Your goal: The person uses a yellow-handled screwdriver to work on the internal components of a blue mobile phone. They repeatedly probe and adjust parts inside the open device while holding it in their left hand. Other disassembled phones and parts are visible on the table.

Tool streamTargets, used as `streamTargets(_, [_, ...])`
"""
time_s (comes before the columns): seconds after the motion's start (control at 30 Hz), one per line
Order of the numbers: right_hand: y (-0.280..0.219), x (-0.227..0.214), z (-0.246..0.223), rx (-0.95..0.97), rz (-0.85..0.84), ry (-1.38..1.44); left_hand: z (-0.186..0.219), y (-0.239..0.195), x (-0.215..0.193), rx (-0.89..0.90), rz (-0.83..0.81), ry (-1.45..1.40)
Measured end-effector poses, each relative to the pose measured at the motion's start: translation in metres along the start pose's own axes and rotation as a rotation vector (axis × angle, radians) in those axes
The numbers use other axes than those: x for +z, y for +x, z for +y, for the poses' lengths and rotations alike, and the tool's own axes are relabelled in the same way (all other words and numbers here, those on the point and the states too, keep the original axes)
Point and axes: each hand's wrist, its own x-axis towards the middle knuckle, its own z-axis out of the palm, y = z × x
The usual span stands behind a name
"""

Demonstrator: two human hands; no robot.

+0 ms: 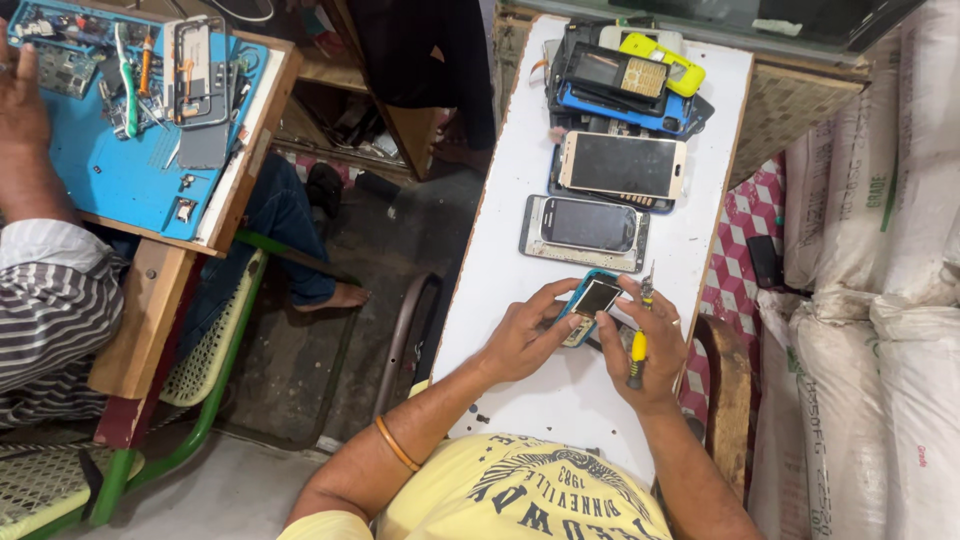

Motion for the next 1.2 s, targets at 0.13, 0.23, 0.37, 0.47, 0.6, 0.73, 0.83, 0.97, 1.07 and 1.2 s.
streamTargets(0.13, [-0.0002, 0.0010, -0.0010, -0.004, 0.010, -0.002, -0.0014, 0.0001, 0.0001, 0.016, 0.015, 0.017])
streamTargets(0.23, [0.0006, 0.0010, -0.0019, -0.016, 0.013, 0.009, -0.0032, -0.0004, 0.0004, 0.027, 0.026, 0.015])
streamTargets(0.37, [0.0015, 0.0008, -0.0043, -0.010, 0.005, 0.016, -0.0049, -0.0002, 0.0012, 0.041, 0.033, 0.008])
streamTargets(0.47, [0.0031, 0.0009, -0.0054, 0.004, 0.028, 0.055, -0.0052, -0.0004, 0.0018, 0.030, 0.027, 0.003])
streamTargets(0.6, [0.0030, -0.0016, -0.0049, -0.018, 0.016, 0.050, -0.0060, -0.0007, 0.0022, 0.019, 0.041, 0.009])
streamTargets(0.73, [0.0023, -0.0023, -0.0045, -0.037, 0.038, 0.079, -0.0035, 0.0005, 0.0025, 0.030, 0.048, 0.017])
streamTargets(0.83, [0.0005, -0.0023, -0.0046, -0.045, 0.057, 0.099, -0.0013, 0.0009, 0.0026, 0.051, 0.060, 0.024])
streamTargets(0.97, [-0.0016, -0.0051, -0.0049, -0.065, 0.054, 0.115, 0.0008, -0.0002, 0.0035, 0.051, 0.084, 0.015])
streamTargets(1.07, [-0.0015, -0.0038, -0.0056, -0.084, 0.057, 0.163, 0.0005, -0.0003, 0.0043, 0.104, 0.091, -0.017])
streamTargets(1.2, [-0.0020, -0.0018, -0.0054, -0.076, 0.044, 0.183, -0.0037, 0.0010, 0.0034, 0.098, 0.080, 0.046])
